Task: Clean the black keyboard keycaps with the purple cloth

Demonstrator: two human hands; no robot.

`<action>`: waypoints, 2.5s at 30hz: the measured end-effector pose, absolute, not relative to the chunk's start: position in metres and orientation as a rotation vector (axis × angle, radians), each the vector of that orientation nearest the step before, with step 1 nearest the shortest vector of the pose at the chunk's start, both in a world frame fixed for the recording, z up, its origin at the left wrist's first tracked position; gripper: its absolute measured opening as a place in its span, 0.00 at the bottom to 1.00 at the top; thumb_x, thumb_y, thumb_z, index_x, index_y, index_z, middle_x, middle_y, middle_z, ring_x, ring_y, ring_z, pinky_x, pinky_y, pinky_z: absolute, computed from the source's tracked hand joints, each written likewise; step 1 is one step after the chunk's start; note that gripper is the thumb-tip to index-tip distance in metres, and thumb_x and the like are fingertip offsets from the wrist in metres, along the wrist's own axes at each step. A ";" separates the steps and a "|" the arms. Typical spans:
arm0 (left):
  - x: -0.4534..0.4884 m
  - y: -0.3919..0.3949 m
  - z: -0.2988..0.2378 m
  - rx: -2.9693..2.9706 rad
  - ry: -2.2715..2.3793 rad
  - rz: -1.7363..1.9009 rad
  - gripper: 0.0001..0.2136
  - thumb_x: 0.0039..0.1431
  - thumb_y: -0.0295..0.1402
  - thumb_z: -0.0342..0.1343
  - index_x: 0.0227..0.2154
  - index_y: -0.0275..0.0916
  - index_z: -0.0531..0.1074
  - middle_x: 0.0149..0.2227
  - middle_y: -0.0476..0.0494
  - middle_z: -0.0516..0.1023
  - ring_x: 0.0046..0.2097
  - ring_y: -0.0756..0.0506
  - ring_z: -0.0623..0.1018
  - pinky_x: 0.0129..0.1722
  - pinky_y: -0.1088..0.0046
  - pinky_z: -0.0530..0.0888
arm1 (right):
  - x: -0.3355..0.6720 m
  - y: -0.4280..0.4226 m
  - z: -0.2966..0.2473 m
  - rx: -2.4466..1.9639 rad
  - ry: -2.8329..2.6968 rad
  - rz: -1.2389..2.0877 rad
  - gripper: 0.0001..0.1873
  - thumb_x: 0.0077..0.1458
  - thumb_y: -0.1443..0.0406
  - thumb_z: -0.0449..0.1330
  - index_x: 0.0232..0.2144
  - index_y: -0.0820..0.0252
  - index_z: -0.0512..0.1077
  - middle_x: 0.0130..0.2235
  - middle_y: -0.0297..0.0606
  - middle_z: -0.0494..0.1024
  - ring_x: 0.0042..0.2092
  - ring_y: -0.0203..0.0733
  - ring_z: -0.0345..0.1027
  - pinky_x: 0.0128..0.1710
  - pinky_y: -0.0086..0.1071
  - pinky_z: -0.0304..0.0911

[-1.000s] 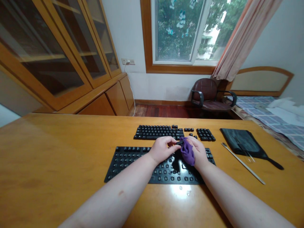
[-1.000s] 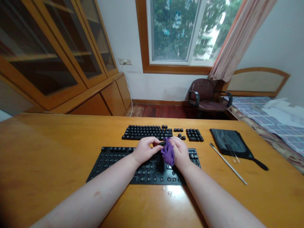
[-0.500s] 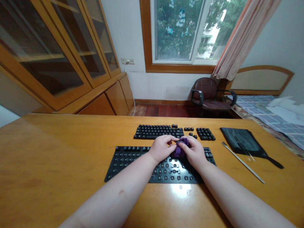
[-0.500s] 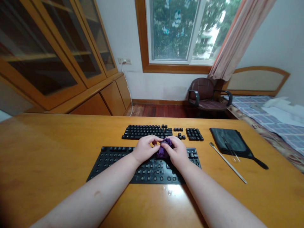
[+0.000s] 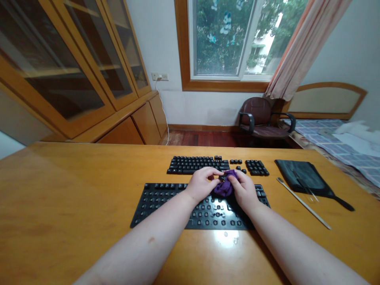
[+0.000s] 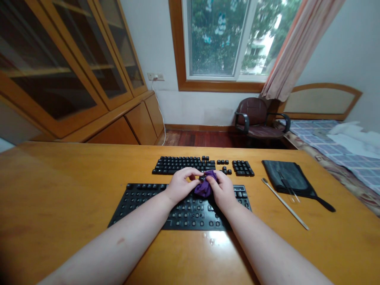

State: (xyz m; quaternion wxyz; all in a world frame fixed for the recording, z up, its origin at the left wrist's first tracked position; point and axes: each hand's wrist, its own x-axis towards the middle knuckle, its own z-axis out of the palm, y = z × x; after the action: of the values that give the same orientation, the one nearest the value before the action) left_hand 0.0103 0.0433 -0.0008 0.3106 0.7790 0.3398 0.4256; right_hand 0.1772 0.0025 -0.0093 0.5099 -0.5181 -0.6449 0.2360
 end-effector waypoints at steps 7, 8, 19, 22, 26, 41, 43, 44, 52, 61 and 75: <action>0.010 0.043 0.000 2.135 0.788 1.129 0.14 0.52 0.23 0.56 0.41 0.43 0.75 0.39 0.47 0.76 0.41 0.48 0.74 0.45 0.70 0.72 | 0.176 0.006 -0.011 -1.335 -1.509 0.612 0.12 0.54 0.57 0.55 0.33 0.59 0.73 0.35 0.40 0.78 0.38 0.46 0.70 0.40 0.38 0.63; 0.010 0.043 0.000 2.133 0.800 1.127 0.15 0.52 0.24 0.56 0.42 0.43 0.75 0.40 0.46 0.76 0.40 0.49 0.74 0.44 0.70 0.73 | 0.176 0.006 -0.011 -1.342 -1.502 0.606 0.12 0.54 0.58 0.56 0.33 0.59 0.73 0.35 0.40 0.78 0.38 0.46 0.70 0.40 0.38 0.63; 0.011 0.041 0.002 2.201 0.801 1.145 0.11 0.49 0.20 0.55 0.34 0.39 0.74 0.34 0.47 0.76 0.35 0.49 0.74 0.37 0.72 0.73 | 0.174 0.003 -0.006 -1.290 -1.516 0.578 0.10 0.54 0.58 0.57 0.33 0.58 0.73 0.35 0.40 0.77 0.38 0.45 0.70 0.39 0.37 0.64; 0.011 0.041 0.000 2.252 0.720 1.188 0.09 0.48 0.20 0.55 0.31 0.38 0.74 0.34 0.46 0.76 0.37 0.48 0.75 0.40 0.71 0.73 | 0.175 0.004 -0.007 -1.281 -1.547 0.615 0.11 0.54 0.58 0.57 0.33 0.58 0.73 0.35 0.40 0.78 0.39 0.45 0.70 0.40 0.37 0.64; 0.011 0.042 -0.002 2.278 0.706 1.218 0.08 0.48 0.21 0.55 0.30 0.38 0.74 0.34 0.46 0.77 0.38 0.48 0.76 0.42 0.70 0.73 | 0.176 0.005 -0.008 -1.260 -1.601 0.641 0.11 0.56 0.59 0.54 0.32 0.58 0.74 0.35 0.39 0.78 0.38 0.45 0.71 0.40 0.36 0.64; 0.012 0.042 -0.003 2.290 0.697 1.172 0.07 0.49 0.21 0.56 0.30 0.39 0.74 0.34 0.47 0.77 0.38 0.48 0.75 0.40 0.71 0.74 | 0.176 0.004 -0.007 -1.254 -1.602 0.691 0.12 0.57 0.59 0.52 0.32 0.58 0.73 0.34 0.39 0.78 0.38 0.44 0.70 0.40 0.35 0.63; 0.012 0.043 -0.003 2.288 0.706 1.170 0.07 0.49 0.22 0.57 0.30 0.39 0.74 0.34 0.47 0.77 0.38 0.49 0.75 0.41 0.72 0.73 | 0.175 0.005 -0.007 -1.279 -1.586 0.686 0.13 0.58 0.59 0.51 0.32 0.58 0.73 0.35 0.39 0.78 0.39 0.44 0.70 0.41 0.35 0.63; 0.012 0.043 -0.003 2.288 0.708 1.171 0.08 0.49 0.21 0.57 0.31 0.39 0.74 0.34 0.47 0.77 0.38 0.49 0.75 0.41 0.72 0.73 | 0.175 0.006 -0.007 -1.292 -1.579 0.681 0.13 0.58 0.60 0.51 0.33 0.58 0.73 0.35 0.39 0.78 0.39 0.44 0.70 0.41 0.35 0.63; 0.011 0.041 0.000 2.271 0.725 1.177 0.08 0.50 0.23 0.58 0.33 0.39 0.75 0.35 0.46 0.76 0.37 0.49 0.75 0.40 0.72 0.74 | 0.176 0.009 -0.009 -1.338 -1.532 0.623 0.12 0.57 0.61 0.50 0.35 0.58 0.73 0.38 0.40 0.78 0.41 0.45 0.70 0.43 0.37 0.63; 0.009 0.038 0.005 2.248 0.762 1.105 0.13 0.53 0.27 0.56 0.43 0.42 0.72 0.42 0.45 0.75 0.37 0.49 0.74 0.42 0.70 0.74 | 0.176 0.008 -0.010 -1.306 -1.485 0.675 0.14 0.57 0.57 0.52 0.33 0.58 0.73 0.35 0.40 0.77 0.38 0.45 0.70 0.40 0.37 0.63; 0.012 0.041 0.001 2.139 0.810 1.230 0.08 0.55 0.27 0.55 0.38 0.39 0.74 0.40 0.45 0.78 0.43 0.47 0.76 0.46 0.68 0.74 | 0.174 0.008 -0.009 -1.325 -1.506 0.647 0.14 0.57 0.57 0.52 0.33 0.59 0.73 0.34 0.39 0.78 0.38 0.45 0.70 0.39 0.35 0.64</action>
State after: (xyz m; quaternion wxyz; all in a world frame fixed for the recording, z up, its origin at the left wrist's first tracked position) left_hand 0.0123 0.0407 0.0012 0.2689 0.7933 0.3005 0.4561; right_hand 0.1744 0.0079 -0.0090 0.4945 -0.5464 -0.6211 0.2668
